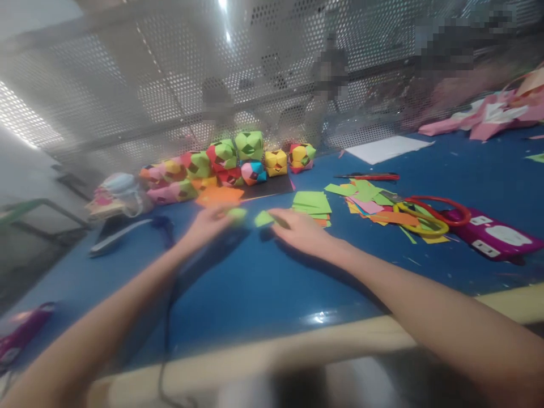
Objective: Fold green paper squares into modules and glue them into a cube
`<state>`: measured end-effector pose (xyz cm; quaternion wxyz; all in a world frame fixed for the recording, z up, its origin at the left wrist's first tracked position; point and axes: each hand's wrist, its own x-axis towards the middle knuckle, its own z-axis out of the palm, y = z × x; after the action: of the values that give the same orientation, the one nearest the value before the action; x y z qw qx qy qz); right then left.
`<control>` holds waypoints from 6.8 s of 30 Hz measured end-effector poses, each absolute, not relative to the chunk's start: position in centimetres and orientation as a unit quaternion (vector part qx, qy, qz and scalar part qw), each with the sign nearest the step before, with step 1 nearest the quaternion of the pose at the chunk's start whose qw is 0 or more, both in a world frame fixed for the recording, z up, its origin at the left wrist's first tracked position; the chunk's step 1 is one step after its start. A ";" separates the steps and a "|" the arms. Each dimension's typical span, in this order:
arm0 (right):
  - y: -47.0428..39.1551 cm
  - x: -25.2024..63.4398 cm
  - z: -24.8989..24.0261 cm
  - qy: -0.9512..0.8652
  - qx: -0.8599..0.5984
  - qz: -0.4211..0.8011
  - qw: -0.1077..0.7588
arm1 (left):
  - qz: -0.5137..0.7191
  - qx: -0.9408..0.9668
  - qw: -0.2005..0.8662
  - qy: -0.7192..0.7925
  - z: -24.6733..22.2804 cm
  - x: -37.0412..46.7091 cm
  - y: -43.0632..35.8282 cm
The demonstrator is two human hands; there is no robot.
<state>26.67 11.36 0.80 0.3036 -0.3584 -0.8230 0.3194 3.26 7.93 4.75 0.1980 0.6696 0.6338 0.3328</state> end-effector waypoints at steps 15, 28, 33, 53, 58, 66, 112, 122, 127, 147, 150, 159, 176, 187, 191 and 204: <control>12.7 27.2 0.5 -0.948 -0.256 0.153 0.110 | 0.220 0.806 0.248 0.491 1.7 1.6 3.0; 12.9 29.1 1.8 -0.924 -0.264 0.269 0.069 | 0.281 0.769 0.279 0.502 1.5 2.2 2.2; 13.4 29.4 2.0 -0.928 -0.214 0.302 0.045 | 0.275 0.772 0.273 0.503 1.6 2.6 2.2; 13.5 29.2 1.8 -0.925 -0.231 0.296 0.062 | 0.290 0.747 0.299 0.518 1.1 2.1 1.8; 13.0 28.9 2.1 -0.919 -0.263 0.287 0.063 | 0.292 0.745 0.304 0.517 1.2 2.1 1.8; 13.2 29.0 1.8 -0.924 -0.239 0.293 0.057 | 0.267 0.750 0.302 0.524 1.0 1.6 1.8; 9.1 26.2 0.4 -0.842 -0.240 0.342 0.342 | 0.437 0.706 0.276 0.484 1.0 1.8 2.3; 7.3 25.2 0.3 -0.798 -0.273 0.365 0.395 | 0.469 0.673 0.276 0.501 0.8 3.2 1.5; 7.3 25.3 0.2 -0.812 -0.276 0.327 0.397 | 0.487 0.654 0.285 0.504 0.6 3.4 1.4; 7.3 25.6 1.3 -0.800 -0.293 0.398 0.340 | 0.449 0.685 0.261 0.511 0.7 3.4 1.2; 7.2 25.6 1.4 -0.794 -0.299 0.408 0.336 | 0.454 0.680 0.254 0.516 0.6 3.6 1.2; 7.3 25.5 1.0 -0.799 -0.298 0.397 0.340 | 0.450 0.658 0.251 0.549 0.6 4.2 1.1; 7.6 25.2 0.3 -0.810 -0.317 0.360 0.338 | 0.451 0.637 0.280 0.559 0.3 5.2 0.7; 7.7 25.1 0.0 -0.814 -0.320 0.348 0.337 | 0.460 0.624 0.285 0.563 0.2 5.6 0.7; 8.0 25.0 -0.3 -0.815 -0.303 0.349 0.350 | 0.452 0.632 0.267 0.570 -0.1 5.7 0.7; 8.0 25.3 -0.8 -0.833 -0.275 0.342 0.338 | 0.453 0.633 0.228 0.585 -0.8 5.8 0.8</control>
<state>25.31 8.03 -0.80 0.3383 -0.2751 -0.8325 0.3417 5.80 0.76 -0.84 0.2280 0.6327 0.5854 0.4527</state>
